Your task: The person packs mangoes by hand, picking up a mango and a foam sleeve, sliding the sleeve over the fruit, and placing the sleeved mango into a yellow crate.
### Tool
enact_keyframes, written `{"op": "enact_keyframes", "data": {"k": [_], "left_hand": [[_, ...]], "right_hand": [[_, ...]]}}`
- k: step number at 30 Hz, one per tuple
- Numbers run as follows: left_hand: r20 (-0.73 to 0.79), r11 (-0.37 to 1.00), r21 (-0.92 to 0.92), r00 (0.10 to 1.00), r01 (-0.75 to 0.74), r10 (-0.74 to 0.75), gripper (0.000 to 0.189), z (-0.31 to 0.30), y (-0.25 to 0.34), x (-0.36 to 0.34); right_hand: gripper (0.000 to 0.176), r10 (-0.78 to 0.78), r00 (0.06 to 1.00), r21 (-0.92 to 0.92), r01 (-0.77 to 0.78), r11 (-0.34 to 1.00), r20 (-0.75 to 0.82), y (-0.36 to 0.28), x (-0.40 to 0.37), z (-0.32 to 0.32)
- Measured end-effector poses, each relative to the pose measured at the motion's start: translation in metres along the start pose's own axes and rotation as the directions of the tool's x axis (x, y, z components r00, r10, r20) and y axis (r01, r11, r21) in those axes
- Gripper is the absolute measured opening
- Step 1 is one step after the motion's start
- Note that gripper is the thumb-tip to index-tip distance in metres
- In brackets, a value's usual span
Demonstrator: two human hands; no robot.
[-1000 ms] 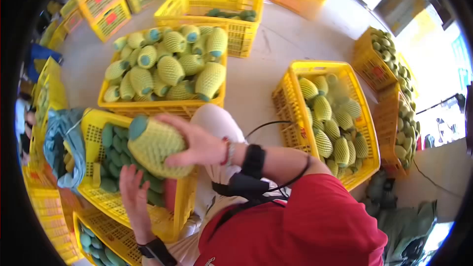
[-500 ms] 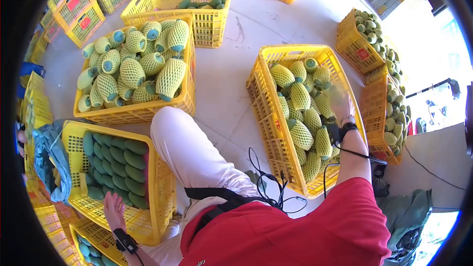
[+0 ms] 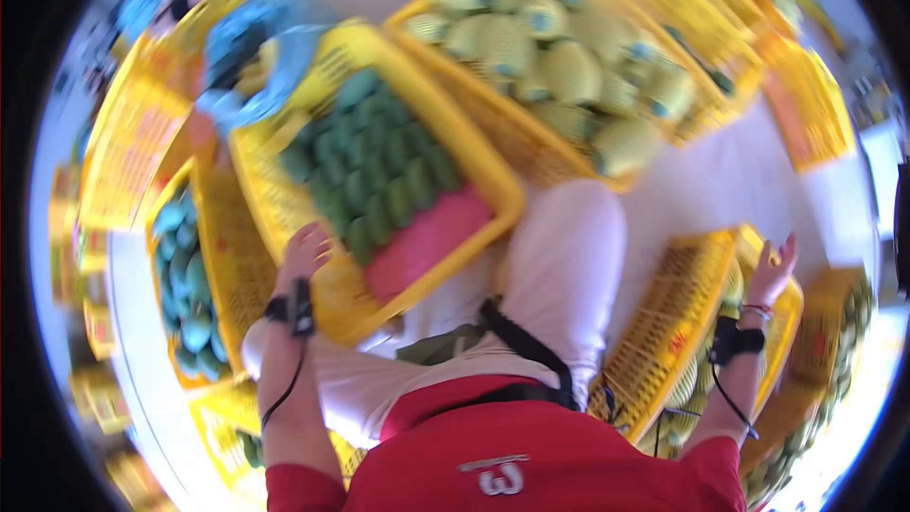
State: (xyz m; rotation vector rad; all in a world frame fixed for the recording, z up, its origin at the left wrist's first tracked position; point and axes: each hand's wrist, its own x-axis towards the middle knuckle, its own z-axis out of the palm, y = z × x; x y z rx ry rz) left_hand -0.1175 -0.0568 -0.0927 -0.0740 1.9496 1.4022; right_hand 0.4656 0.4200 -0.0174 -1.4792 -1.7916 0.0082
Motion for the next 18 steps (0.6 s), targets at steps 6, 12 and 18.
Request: {"op": "enact_keyframes", "data": {"k": [6,12,18], "left_hand": [[-0.038,0.998,0.04,0.998,-0.043,0.044,0.044,0.014,-0.012,0.036],[-0.255,0.991,-0.019,0.959,-0.131,0.122,0.042,0.001,0.019,0.097],[-0.54,0.917,0.266,0.742,-0.298,0.398,0.04,-0.059,0.083,0.218]], "right_hand": [[0.036,-0.758,0.428,0.814,0.083,0.575,0.492,-0.356,-0.047,0.097],[0.051,-0.494,0.003,0.49,-0.138,0.861,0.869,-0.441,-0.192,0.318],[0.035,-0.39,0.082,0.396,-0.303,0.867,0.917,-0.419,-0.289,0.401]]}}
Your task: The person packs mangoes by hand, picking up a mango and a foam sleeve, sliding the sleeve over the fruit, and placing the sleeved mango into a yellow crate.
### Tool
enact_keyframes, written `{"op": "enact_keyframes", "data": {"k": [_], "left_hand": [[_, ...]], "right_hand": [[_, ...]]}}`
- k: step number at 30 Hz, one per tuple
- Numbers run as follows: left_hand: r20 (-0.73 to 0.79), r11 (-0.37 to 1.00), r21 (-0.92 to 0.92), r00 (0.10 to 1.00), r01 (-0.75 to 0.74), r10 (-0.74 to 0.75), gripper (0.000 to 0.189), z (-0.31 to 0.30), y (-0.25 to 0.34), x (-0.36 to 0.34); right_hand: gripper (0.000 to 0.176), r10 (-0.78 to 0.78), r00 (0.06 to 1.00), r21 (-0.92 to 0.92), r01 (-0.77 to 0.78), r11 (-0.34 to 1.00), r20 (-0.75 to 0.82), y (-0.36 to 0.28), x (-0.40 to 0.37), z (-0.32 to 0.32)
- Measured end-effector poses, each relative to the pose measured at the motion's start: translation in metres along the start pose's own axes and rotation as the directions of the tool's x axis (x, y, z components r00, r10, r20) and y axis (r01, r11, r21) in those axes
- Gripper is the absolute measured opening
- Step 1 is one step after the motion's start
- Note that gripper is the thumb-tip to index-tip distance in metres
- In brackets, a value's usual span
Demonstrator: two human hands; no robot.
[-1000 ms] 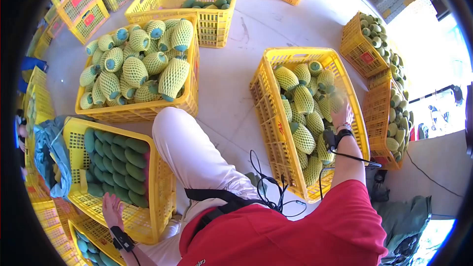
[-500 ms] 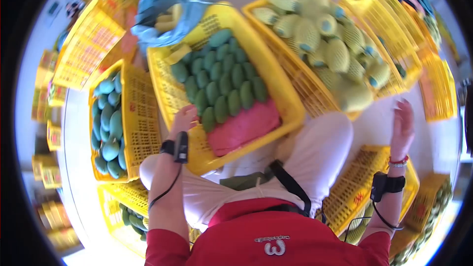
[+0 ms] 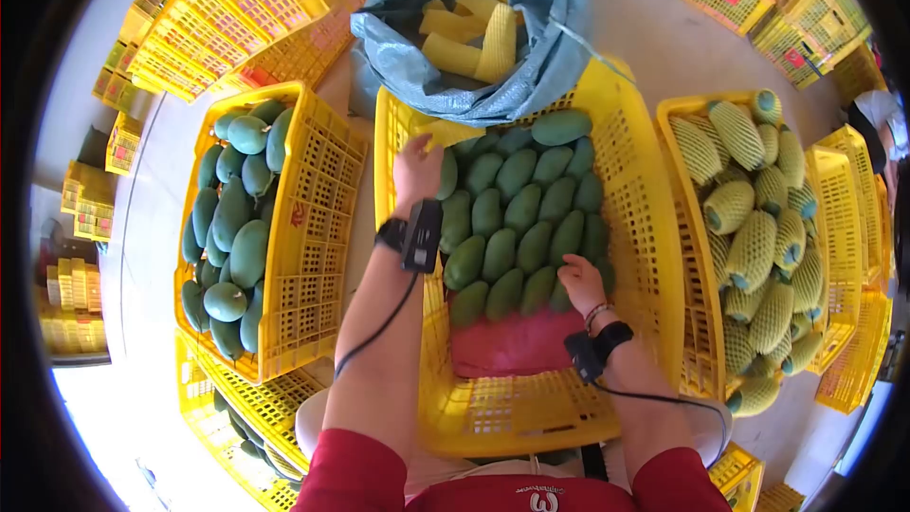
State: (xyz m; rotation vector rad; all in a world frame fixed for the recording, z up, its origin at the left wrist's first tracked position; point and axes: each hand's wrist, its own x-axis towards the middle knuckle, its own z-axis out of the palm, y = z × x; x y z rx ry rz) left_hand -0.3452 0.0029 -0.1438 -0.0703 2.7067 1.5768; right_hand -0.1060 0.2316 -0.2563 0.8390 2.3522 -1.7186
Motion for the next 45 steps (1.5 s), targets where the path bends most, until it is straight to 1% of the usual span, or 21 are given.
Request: {"op": "enact_keyframes", "data": {"k": [2,4,8,11,12,13,15,17,20,22,25,28,30,32,33,34,35,39,41,42,45], "left_hand": [[0.015,0.985,0.162,0.998,-0.057,0.055,0.039,0.011,-0.006,0.031],[-0.081,0.869,0.42,0.943,-0.261,0.323,0.032,0.03,-0.022,0.054],[0.141,0.72,0.661,0.977,-0.213,0.16,0.024,0.035,-0.037,0.058],[0.108,0.671,0.71,0.975,-0.214,0.196,0.024,0.021,0.003,0.052],[0.129,0.599,0.687,0.88,-0.412,0.457,0.023,0.012,-0.001,0.054],[0.281,0.558,0.666,0.859,-0.495,0.427,0.033,-0.006,0.012,0.051],[0.319,0.572,0.751,0.939,-0.331,0.126,0.029,-0.03,0.056,0.033],[0.305,0.676,0.622,0.917,-0.396,0.256,0.025,-0.052,0.058,0.021],[0.165,0.785,0.468,0.913,-0.406,0.374,0.019,-0.079,0.071,0.004],[0.054,0.79,0.484,0.914,-0.377,0.403,0.016,-0.094,0.075,-0.008],[0.057,0.718,0.568,0.89,-0.402,0.453,0.019,-0.102,0.076,-0.032],[0.212,0.667,0.603,0.894,-0.437,0.394,0.019,-0.083,0.072,-0.076],[0.264,0.826,0.344,0.891,-0.446,0.371,0.025,-0.063,0.068,-0.12],[0.522,0.999,-0.002,0.852,0.051,-0.042,0.035,-0.063,0.101,-0.163],[0.522,0.999,-0.01,0.853,0.035,-0.025,0.035,-0.061,0.107,-0.184],[0.526,0.874,-0.423,0.85,0.24,0.021,0.036,-0.059,0.109,-0.207],[0.514,0.55,-0.735,0.855,0.396,0.072,0.037,-0.058,0.109,-0.228],[0.449,0.796,-0.591,0.873,0.131,0.19,0.039,-0.062,0.09,-0.275],[0.434,0.671,-0.723,0.864,0.167,0.253,0.036,-0.068,0.09,-0.292],[0.645,0.375,-0.724,0.761,0.579,0.071,0.031,-0.075,0.097,-0.298],[0.537,0.534,-0.691,0.84,0.487,-0.071,0.029,-0.074,0.084,-0.307]], "right_hand": [[0.034,-0.004,0.998,0.048,0.001,0.999,0.061,-0.005,0.011,0.016],[0.034,-0.053,0.993,0.186,0.033,0.982,0.102,-0.02,0.027,0.038],[0.052,-0.227,0.966,0.105,0.215,0.971,0.122,-0.094,0.072,0.096],[0.062,-0.381,0.924,0.096,0.376,0.922,0.04,-0.12,0.117,0.155],[0.066,-0.295,0.955,0.086,0.293,0.952,0.015,-0.132,0.128,0.171],[0.07,-0.213,0.977,0.077,0.213,0.974,-0.011,-0.14,0.132,0.184],[0.071,-0.198,0.978,0.037,0.2,0.979,-0.058,-0.148,0.131,0.204],[0.072,-0.196,0.973,-0.017,0.196,0.981,-0.121,-0.153,0.131,0.21],[0.07,-0.212,0.977,0.232,0.21,0.95,-0.019,-0.153,0.119,0.181],[0.065,-0.129,0.943,0.546,-0.063,0.835,0.306,-0.15,0.095,0.138],[0.049,-0.228,0.837,0.838,-0.396,0.374,0.497,-0.14,0.034,0.078],[0.051,-0.228,0.822,0.827,-0.422,0.372,0.522,-0.142,-0.026,0.03],[0.052,-0.265,0.821,0.836,-0.39,0.385,0.505,-0.147,-0.057,0.01],[0.053,-0.271,0.864,0.87,-0.304,0.389,0.424,-0.154,-0.088,-0.001],[0.053,-0.267,0.898,0.892,-0.233,0.387,0.35,-0.156,-0.104,-0.006],[0.053,-0.28,0.898,0.895,-0.216,0.389,0.338,-0.154,-0.118,-0.009],[0.053,-0.282,0.919,0.907,-0.152,0.393,0.277,-0.15,-0.131,-0.011],[0.051,-0.338,0.934,0.844,0.084,0.529,0.118,-0.142,-0.181,-0.021],[0.051,-0.328,0.938,0.869,0.07,0.489,0.109,-0.141,-0.204,-0.027],[0.052,-0.284,0.952,0.891,0.026,0.453,0.116,-0.14,-0.216,-0.031],[0.057,-0.325,0.877,0.909,-0.242,0.338,0.354,-0.14,-0.246,-0.051]]}}
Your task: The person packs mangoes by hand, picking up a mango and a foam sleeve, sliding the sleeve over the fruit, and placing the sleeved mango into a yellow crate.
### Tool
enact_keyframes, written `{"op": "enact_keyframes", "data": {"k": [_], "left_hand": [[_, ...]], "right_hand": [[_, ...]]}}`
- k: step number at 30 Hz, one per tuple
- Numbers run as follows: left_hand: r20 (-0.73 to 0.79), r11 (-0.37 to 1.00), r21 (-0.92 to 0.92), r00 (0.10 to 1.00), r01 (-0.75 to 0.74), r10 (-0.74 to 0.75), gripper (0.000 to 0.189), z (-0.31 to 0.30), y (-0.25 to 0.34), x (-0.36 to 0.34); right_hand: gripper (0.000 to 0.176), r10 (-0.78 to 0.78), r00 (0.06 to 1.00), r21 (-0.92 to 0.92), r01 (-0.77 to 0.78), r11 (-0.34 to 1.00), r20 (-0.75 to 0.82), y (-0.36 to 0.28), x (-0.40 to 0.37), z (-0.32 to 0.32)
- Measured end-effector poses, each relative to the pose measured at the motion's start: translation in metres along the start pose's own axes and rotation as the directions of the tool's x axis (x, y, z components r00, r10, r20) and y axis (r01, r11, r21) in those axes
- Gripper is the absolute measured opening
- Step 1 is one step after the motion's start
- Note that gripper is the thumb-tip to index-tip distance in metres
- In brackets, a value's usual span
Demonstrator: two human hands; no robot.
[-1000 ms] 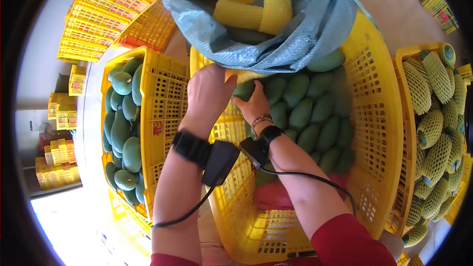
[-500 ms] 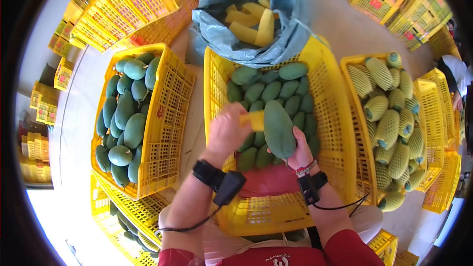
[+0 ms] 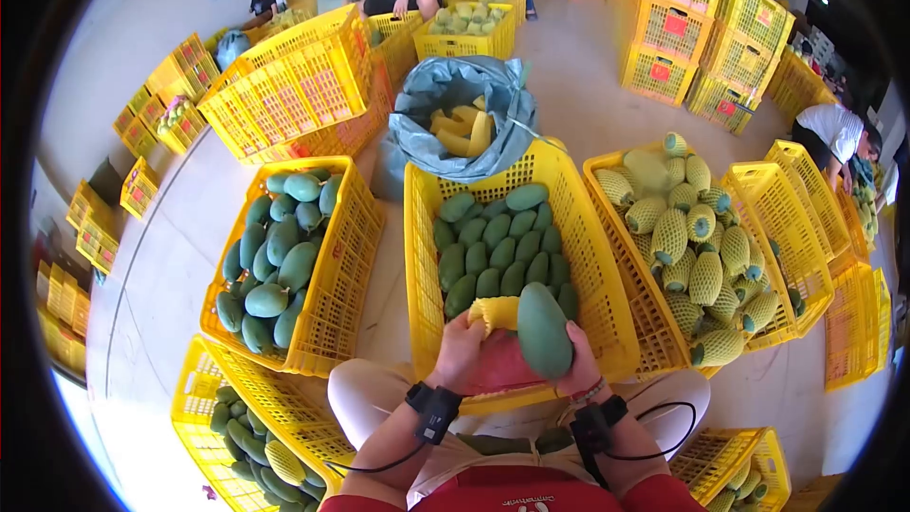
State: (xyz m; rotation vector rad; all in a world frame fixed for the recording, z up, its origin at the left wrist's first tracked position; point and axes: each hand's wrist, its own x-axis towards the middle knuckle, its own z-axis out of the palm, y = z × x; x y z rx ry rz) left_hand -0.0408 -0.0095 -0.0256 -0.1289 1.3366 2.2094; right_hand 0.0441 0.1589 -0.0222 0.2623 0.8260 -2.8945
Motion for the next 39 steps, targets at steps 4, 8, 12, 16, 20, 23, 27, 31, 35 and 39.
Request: {"op": "enact_keyframes", "data": {"k": [4,8,12,16,20,23,27,31,35,39], "left_hand": [[0.331,0.202,0.85,0.793,-0.486,0.511,0.018,-0.002,0.011,-0.006],[0.426,0.154,0.814,0.757,-0.559,0.495,0.019,0.01,0.031,-0.023],[0.436,0.274,0.779,0.801,-0.564,0.41,0.021,0.011,0.042,-0.039],[0.564,0.3,0.736,0.795,-0.607,0.225,0.019,0.012,0.046,-0.045],[0.56,0.241,0.728,0.759,-0.642,0.332,0.017,0.012,0.049,-0.043],[0.366,0.323,0.742,0.759,-0.587,0.539,0.013,0.01,0.027,-0.046],[0.289,0.312,0.734,0.694,-0.603,0.66,0.007,0.02,-0.011,-0.059],[0.21,0.467,0.669,0.749,-0.578,0.628,0.013,0.029,-0.012,-0.047],[0.19,0.673,0.536,0.849,-0.511,0.493,0.038,0.034,0.006,-0.041],[0.368,0.324,0.707,0.718,-0.629,0.591,0.05,0.025,0.034,-0.037]], "right_hand": [[0.063,0.153,0.935,-0.002,-0.161,0.987,0.321,0.0,-0.028,0.012],[0.068,0.171,0.965,-0.232,-0.122,0.965,0.201,0.006,-0.036,0.015],[0.069,0.176,0.975,-0.418,-0.105,0.902,0.134,-0.017,-0.041,0.011],[0.067,0.073,0.948,-0.875,0.255,0.411,0.31,-0.021,-0.039,0.016],[0.06,0.114,0.969,-0.796,0.11,0.595,0.219,-0.011,-0.035,0.016],[0.047,-0.407,0.909,-0.683,0.351,0.641,0.085,0.011,-0.019,0.023],[0.044,-0.698,0.715,-0.862,0.369,0.347,0.025,0.022,-0.003,0.033],[0.046,-0.786,0.609,-0.914,0.374,0.16,0.111,0.026,0.0,0.036],[0.057,-0.722,0.682,-0.861,0.432,0.27,0.115,0.012,-0.007,0.046],[0.063,-0.282,0.952,-0.699,0.284,0.657,0.122,-0.022,-0.022,0.054]]}}
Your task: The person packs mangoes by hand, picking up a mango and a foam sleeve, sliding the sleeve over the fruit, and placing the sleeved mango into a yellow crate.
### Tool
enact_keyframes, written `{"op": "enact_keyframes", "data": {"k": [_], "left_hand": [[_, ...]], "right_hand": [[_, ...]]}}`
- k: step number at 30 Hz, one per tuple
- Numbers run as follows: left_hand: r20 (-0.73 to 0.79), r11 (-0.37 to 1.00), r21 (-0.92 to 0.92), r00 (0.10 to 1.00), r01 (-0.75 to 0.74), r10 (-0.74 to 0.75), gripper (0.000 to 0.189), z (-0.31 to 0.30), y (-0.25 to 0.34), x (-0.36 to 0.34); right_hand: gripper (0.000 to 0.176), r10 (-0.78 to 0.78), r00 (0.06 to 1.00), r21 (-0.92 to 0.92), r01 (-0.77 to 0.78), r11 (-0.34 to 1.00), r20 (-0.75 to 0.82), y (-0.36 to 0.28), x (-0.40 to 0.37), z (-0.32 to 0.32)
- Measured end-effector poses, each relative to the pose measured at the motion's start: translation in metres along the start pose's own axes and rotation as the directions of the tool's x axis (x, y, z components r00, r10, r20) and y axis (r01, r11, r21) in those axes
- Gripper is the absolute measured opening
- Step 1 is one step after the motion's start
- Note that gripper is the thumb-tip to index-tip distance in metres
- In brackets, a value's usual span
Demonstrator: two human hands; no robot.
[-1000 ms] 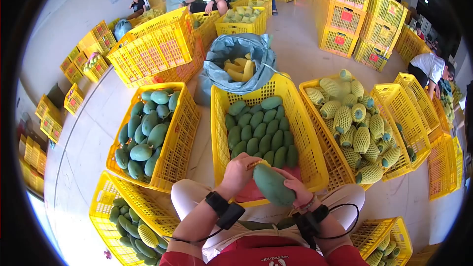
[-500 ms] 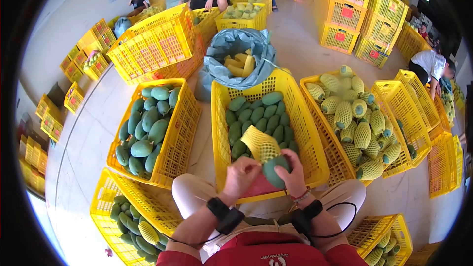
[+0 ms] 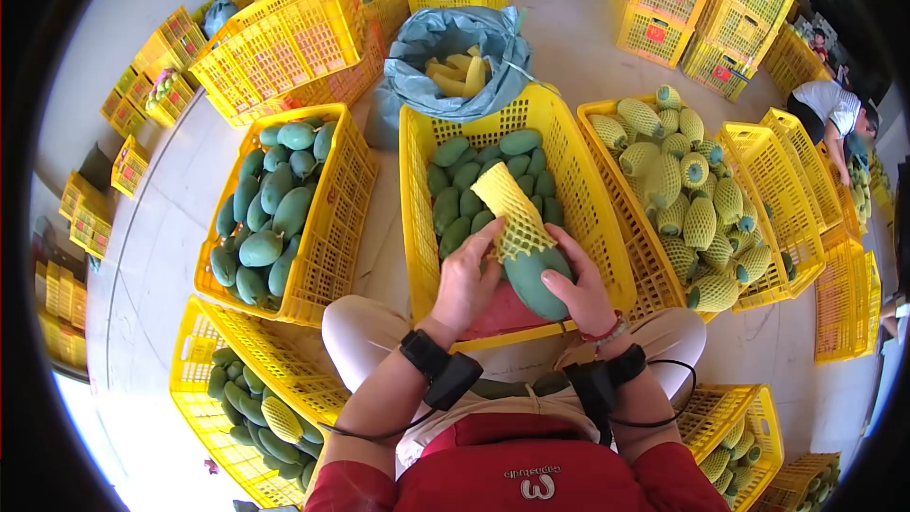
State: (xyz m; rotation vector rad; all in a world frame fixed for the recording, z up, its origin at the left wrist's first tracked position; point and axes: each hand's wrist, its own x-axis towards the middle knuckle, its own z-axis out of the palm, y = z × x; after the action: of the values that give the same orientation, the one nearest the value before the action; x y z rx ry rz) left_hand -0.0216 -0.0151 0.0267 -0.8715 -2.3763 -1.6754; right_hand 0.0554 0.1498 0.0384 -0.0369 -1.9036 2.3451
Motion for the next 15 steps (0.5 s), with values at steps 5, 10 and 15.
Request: {"op": "enact_keyframes", "data": {"k": [5,10,15], "left_hand": [[-0.1,0.994,0.11,0.995,0.01,0.001,0.039,0.003,-0.007,0.002],[-0.122,0.982,0.179,0.989,-0.058,0.081,0.029,0.027,-0.007,-0.05],[-0.149,0.997,0.041,0.987,0.06,-0.053,0.033,0.043,-0.014,-0.043]], "right_hand": [[0.05,0.061,0.997,0.225,-0.049,0.973,-0.046,0.024,0.001,0.0],[0.037,-0.112,0.903,-0.127,0.064,0.99,-0.416,0.02,0.008,0.022],[0.039,-0.441,0.798,-0.571,0.153,0.807,-0.41,0.048,0.01,0.022]]}}
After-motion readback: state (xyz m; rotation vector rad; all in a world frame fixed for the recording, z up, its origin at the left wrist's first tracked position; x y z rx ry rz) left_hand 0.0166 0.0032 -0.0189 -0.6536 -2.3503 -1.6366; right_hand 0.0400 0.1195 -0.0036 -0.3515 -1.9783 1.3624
